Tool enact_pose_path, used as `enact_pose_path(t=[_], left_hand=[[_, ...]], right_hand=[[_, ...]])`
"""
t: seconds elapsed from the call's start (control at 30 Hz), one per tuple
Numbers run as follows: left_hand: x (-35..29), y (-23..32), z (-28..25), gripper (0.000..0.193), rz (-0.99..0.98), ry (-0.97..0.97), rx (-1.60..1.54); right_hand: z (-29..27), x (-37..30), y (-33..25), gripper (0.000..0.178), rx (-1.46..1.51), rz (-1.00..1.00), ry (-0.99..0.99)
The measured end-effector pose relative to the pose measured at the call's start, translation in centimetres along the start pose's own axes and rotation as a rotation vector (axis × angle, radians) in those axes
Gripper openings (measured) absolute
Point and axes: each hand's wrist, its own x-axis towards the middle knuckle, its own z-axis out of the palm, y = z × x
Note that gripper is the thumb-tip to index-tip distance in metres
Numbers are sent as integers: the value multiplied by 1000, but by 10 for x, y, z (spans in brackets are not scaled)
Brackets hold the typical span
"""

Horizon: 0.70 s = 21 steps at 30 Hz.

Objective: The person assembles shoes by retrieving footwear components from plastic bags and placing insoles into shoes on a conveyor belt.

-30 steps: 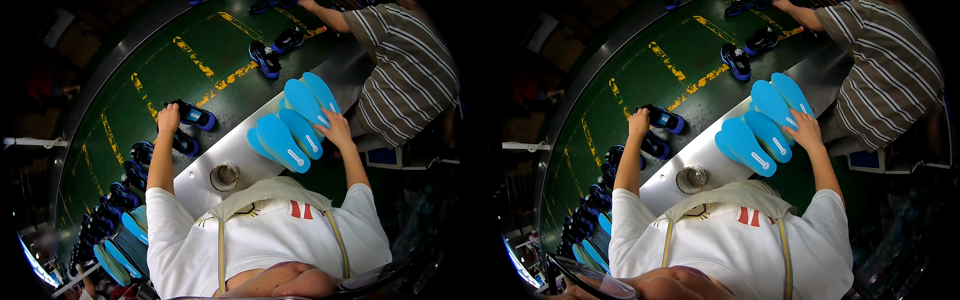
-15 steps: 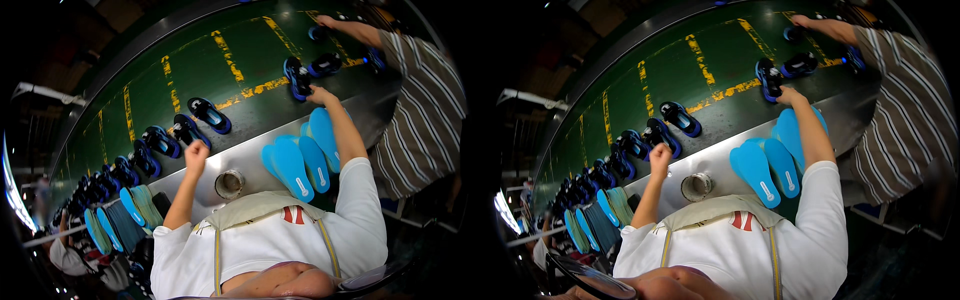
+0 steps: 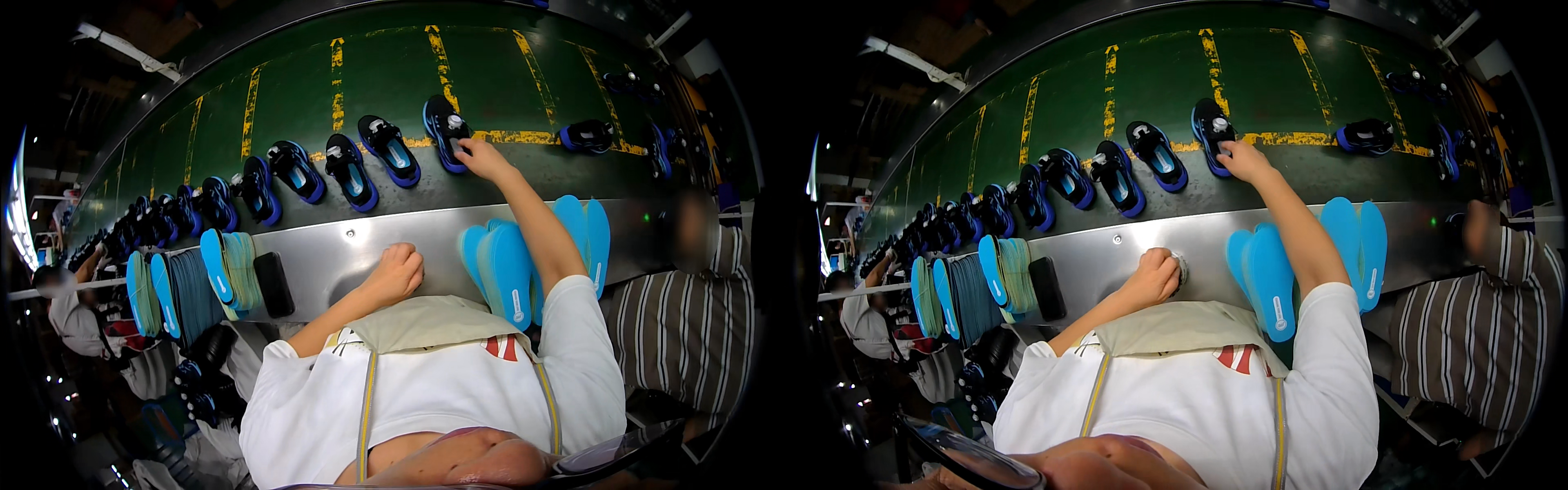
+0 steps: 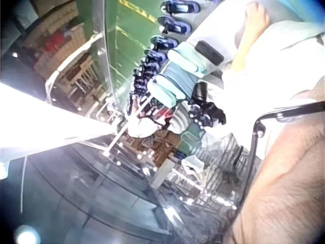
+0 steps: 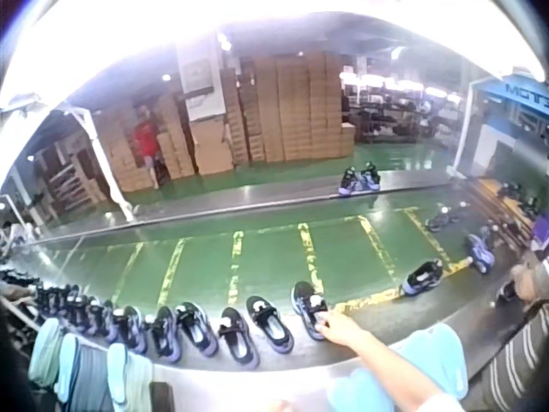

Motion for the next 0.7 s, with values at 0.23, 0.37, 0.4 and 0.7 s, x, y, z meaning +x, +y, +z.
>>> enact_pose_path(t=[0.23, 0.37, 0.4, 0.7], left_hand=[[-3, 1, -4, 18, 177, 53, -78], [-10, -1, 7, 19, 193, 51, -47], [-7, 2, 7, 20, 201, 69, 8], [10, 4, 2, 23, 86, 135, -55]], right_hand=[[-36, -100, -59, 33, 89, -303, 268], [-43, -183, -50, 35, -7, -141, 324], [-44, -202, -50, 36, -38, -78, 335], [-6, -289, -71, 71, -25, 309, 202]])
